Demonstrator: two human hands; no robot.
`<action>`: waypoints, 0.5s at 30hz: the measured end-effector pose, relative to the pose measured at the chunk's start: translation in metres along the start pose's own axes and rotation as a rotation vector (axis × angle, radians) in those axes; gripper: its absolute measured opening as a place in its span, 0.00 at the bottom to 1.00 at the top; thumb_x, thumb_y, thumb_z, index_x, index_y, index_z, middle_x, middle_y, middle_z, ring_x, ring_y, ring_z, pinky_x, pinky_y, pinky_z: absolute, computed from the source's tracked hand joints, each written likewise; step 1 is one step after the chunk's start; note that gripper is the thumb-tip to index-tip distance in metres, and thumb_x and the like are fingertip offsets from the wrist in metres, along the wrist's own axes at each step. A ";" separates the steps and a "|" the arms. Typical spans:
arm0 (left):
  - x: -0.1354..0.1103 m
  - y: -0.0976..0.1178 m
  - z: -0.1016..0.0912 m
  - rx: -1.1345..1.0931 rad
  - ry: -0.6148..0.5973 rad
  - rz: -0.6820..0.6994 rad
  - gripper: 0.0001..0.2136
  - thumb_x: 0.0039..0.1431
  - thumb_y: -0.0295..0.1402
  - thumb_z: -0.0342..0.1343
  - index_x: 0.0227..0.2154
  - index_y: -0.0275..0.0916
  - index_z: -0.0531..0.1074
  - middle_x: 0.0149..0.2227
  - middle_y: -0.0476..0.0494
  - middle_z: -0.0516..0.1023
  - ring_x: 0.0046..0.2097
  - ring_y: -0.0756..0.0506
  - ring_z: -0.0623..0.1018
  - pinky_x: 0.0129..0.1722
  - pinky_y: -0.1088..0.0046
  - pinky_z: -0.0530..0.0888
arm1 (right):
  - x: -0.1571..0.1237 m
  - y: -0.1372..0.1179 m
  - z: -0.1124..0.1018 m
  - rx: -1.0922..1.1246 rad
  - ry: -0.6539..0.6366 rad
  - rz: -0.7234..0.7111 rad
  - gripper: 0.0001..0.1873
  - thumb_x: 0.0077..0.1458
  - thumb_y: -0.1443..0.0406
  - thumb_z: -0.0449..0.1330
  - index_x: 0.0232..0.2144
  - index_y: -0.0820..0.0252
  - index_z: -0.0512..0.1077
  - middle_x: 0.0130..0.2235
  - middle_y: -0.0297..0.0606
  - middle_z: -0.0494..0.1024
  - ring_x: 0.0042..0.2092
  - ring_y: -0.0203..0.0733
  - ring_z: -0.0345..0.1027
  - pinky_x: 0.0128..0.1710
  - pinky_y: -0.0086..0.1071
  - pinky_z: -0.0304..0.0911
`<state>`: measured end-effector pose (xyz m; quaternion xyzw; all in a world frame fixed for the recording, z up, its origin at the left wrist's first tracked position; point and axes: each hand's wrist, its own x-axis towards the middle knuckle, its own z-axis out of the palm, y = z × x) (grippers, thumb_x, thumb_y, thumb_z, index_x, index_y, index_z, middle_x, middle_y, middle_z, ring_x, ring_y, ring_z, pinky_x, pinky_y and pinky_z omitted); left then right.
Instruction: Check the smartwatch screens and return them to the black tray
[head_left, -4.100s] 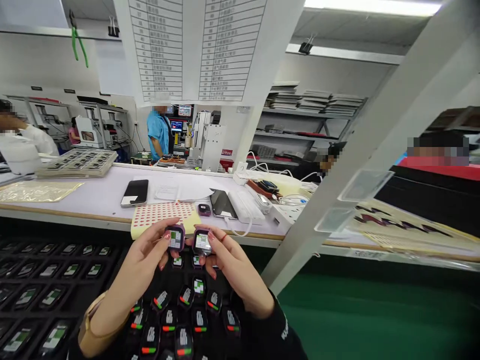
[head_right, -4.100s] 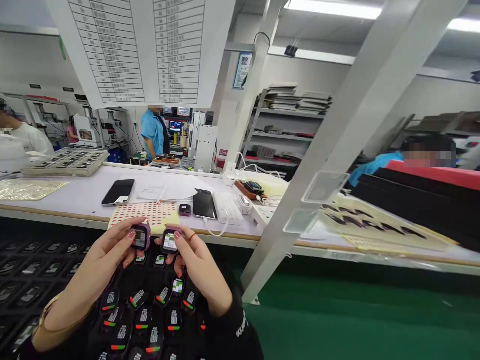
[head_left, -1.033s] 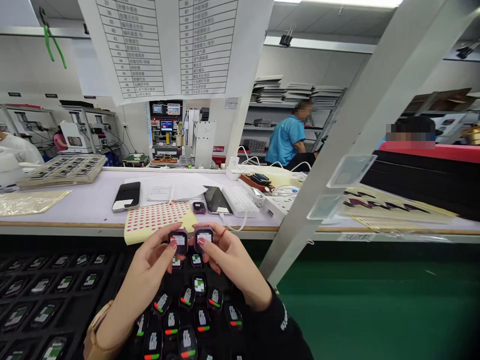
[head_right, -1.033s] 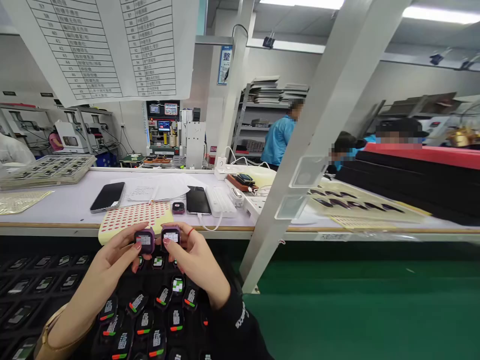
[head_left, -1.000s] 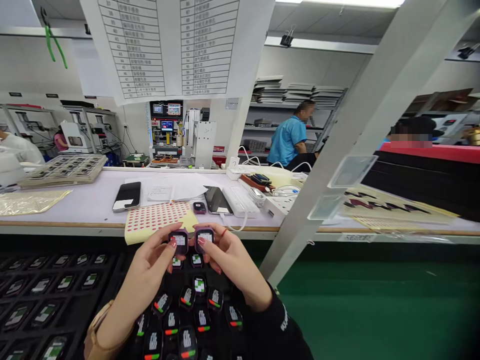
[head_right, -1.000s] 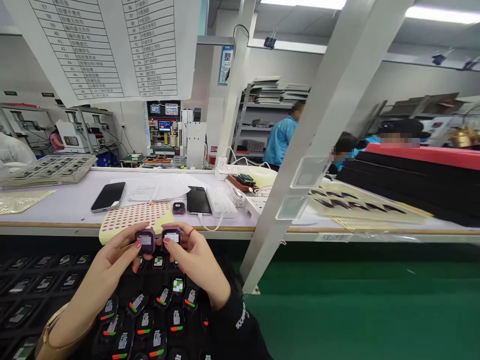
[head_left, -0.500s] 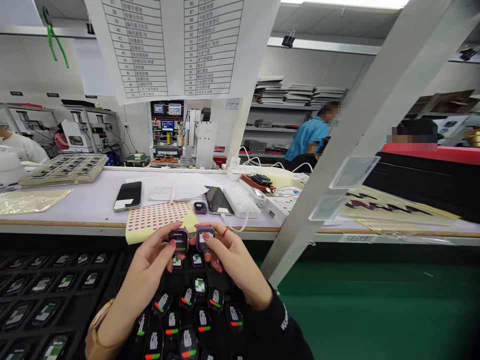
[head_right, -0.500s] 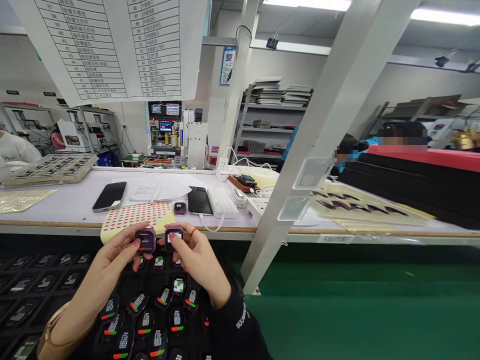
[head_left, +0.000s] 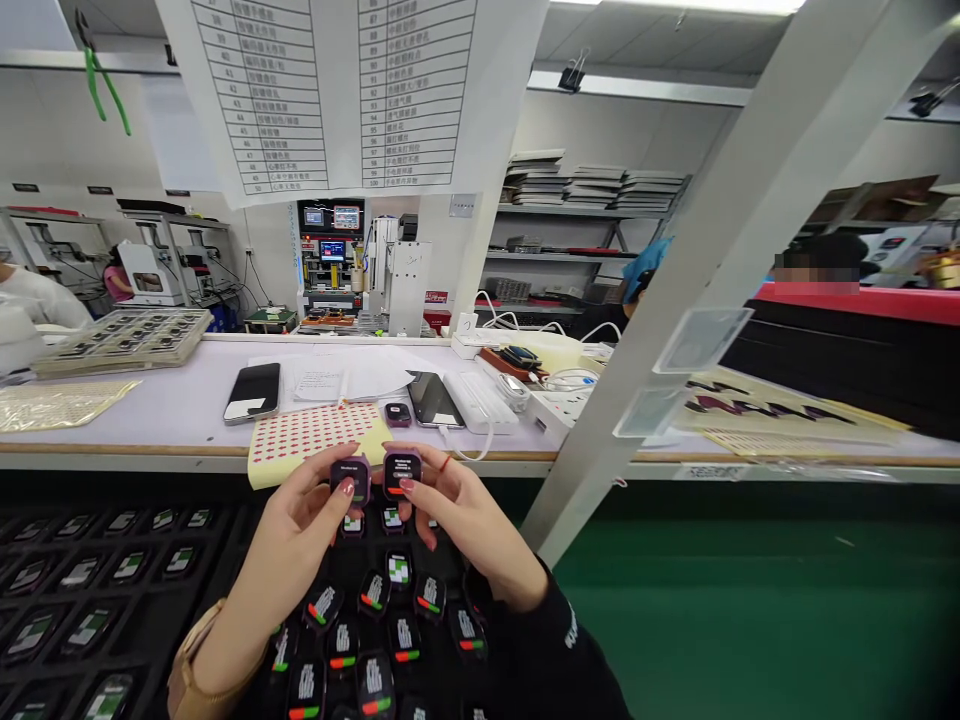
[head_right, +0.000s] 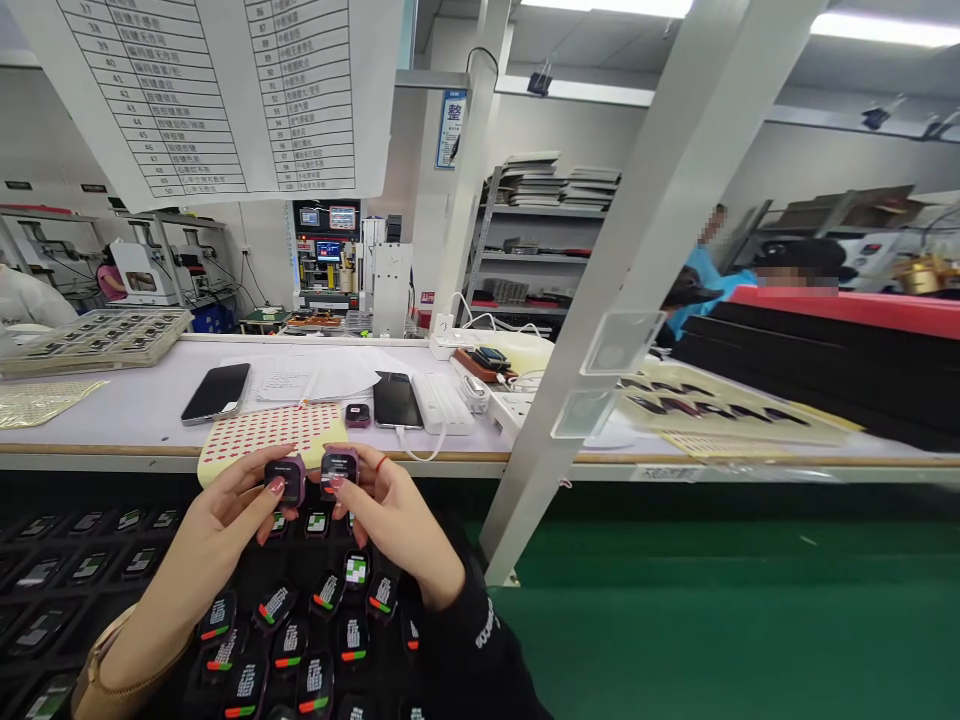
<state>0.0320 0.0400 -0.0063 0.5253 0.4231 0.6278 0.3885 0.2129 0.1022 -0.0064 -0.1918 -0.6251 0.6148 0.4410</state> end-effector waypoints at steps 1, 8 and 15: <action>0.000 0.000 0.000 -0.009 0.000 0.008 0.16 0.59 0.40 0.63 0.49 0.45 0.75 0.43 0.45 0.77 0.33 0.51 0.75 0.26 0.84 0.72 | 0.000 -0.001 -0.001 0.014 -0.013 0.001 0.27 0.58 0.57 0.68 0.55 0.60 0.68 0.41 0.42 0.75 0.30 0.35 0.65 0.17 0.16 0.61; -0.010 0.008 -0.001 -0.078 -0.184 -0.065 0.22 0.54 0.37 0.68 0.52 0.48 0.72 0.53 0.42 0.76 0.50 0.43 0.77 0.47 0.73 0.76 | -0.005 -0.014 -0.005 0.207 -0.099 -0.002 0.27 0.58 0.60 0.70 0.58 0.52 0.70 0.41 0.40 0.74 0.34 0.38 0.65 0.20 0.18 0.67; -0.071 0.002 -0.024 -0.131 -0.586 -0.208 0.20 0.44 0.54 0.68 0.37 0.50 0.80 0.25 0.44 0.76 0.26 0.41 0.80 0.21 0.70 0.75 | -0.027 -0.031 0.000 0.210 -0.056 -0.062 0.26 0.55 0.58 0.73 0.55 0.47 0.74 0.44 0.43 0.77 0.23 0.34 0.63 0.13 0.21 0.62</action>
